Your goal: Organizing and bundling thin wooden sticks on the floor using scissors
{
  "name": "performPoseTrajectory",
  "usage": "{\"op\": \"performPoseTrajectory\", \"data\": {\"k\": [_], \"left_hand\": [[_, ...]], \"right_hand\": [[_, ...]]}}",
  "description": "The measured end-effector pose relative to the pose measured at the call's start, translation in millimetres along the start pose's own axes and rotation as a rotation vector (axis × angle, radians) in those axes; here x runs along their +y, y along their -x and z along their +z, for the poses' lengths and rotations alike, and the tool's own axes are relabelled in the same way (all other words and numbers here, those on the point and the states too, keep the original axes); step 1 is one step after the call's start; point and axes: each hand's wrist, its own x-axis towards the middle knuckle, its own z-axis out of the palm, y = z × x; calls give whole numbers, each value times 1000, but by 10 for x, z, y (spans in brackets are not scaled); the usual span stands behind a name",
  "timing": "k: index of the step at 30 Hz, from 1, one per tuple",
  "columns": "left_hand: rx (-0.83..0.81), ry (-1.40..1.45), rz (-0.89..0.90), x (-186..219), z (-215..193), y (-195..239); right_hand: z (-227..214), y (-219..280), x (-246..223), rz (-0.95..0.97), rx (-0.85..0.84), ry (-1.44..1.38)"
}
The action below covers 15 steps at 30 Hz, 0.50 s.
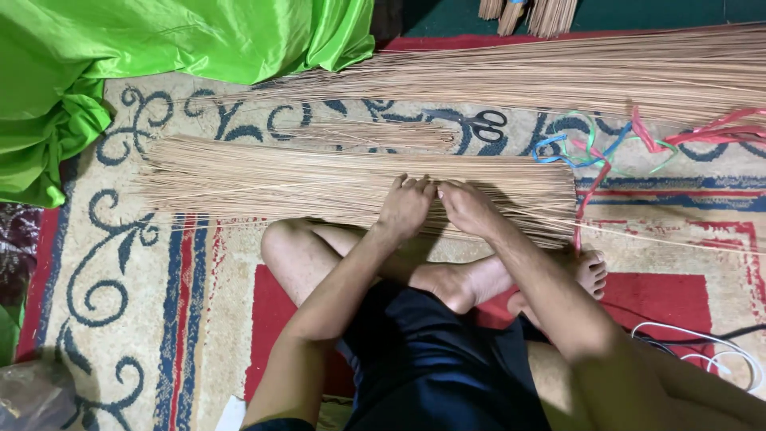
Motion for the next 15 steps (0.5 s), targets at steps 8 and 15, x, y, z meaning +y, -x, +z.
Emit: {"op": "performPoseTrajectory", "data": {"k": [8, 15], "left_hand": [[-119, 32, -96, -1069, 237, 282], [-181, -97, -65, -449, -393, 281]], "right_hand": [[-446, 441, 508, 25, -41, 127], [-498, 513, 337, 75, -37, 196]]}}
